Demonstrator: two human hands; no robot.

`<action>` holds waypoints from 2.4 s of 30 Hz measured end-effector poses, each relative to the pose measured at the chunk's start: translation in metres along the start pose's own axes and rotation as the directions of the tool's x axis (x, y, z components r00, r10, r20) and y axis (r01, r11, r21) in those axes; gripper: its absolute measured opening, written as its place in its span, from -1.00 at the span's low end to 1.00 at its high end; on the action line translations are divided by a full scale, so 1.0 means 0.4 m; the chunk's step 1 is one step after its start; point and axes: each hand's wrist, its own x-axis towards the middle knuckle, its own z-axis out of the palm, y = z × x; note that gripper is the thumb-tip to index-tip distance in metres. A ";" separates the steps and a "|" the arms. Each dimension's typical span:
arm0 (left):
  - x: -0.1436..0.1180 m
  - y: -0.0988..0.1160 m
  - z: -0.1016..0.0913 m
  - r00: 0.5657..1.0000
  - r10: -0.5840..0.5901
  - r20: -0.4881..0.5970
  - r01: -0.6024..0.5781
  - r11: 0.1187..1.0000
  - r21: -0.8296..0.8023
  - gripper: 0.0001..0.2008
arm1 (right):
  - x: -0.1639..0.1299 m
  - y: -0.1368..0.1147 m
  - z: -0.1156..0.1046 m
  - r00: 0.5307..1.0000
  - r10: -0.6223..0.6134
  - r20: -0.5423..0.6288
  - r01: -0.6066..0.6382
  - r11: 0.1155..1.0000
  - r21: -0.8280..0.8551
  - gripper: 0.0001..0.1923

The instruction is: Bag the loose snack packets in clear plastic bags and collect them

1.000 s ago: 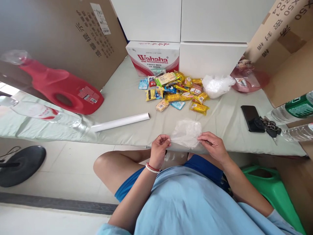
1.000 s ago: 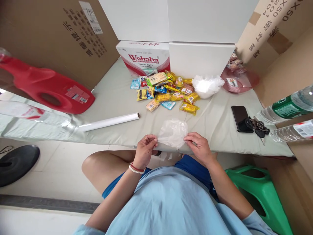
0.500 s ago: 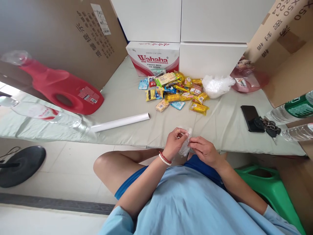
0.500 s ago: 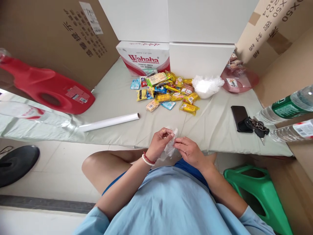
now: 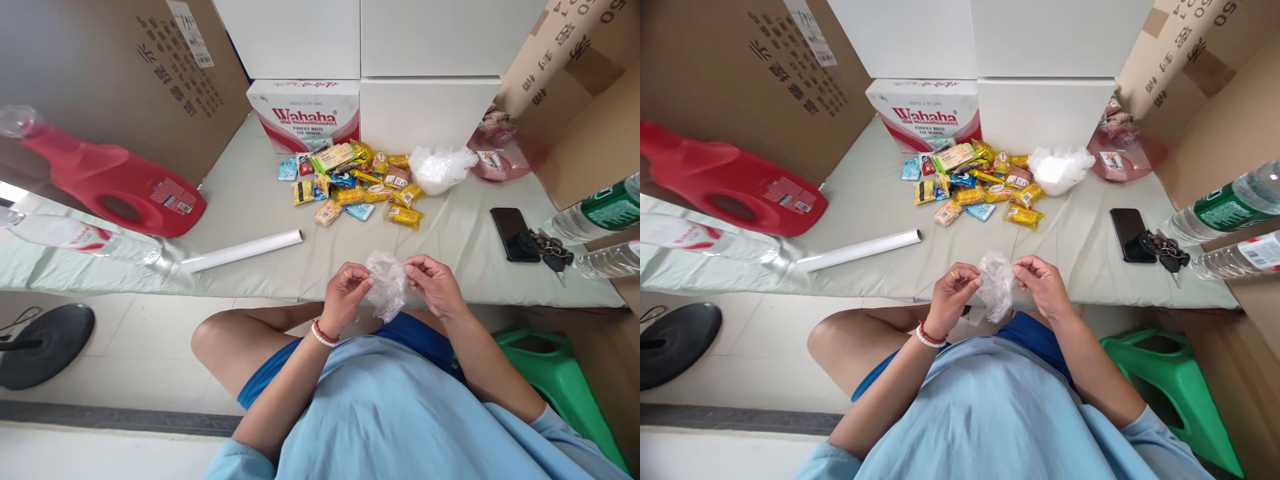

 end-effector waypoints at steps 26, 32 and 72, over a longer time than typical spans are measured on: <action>-0.034 0.035 0.026 0.970 0.010 0.242 -0.029 0.997 0.072 -0.73 | -0.051 -0.020 -0.020 0.988 0.026 0.154 -0.017 0.998 -0.061 -0.53; -0.032 0.025 0.016 0.993 -0.063 0.102 0.086 0.968 -0.234 -0.73 | -0.021 -0.029 -0.013 1.000 0.004 0.024 -0.002 0.999 -0.049 -0.58; 0.010 -0.028 -0.102 0.864 -0.352 -0.360 0.203 0.898 -0.390 -0.62 | -0.008 -0.010 -0.095 0.980 0.194 0.035 -0.177 0.943 -0.281 -0.62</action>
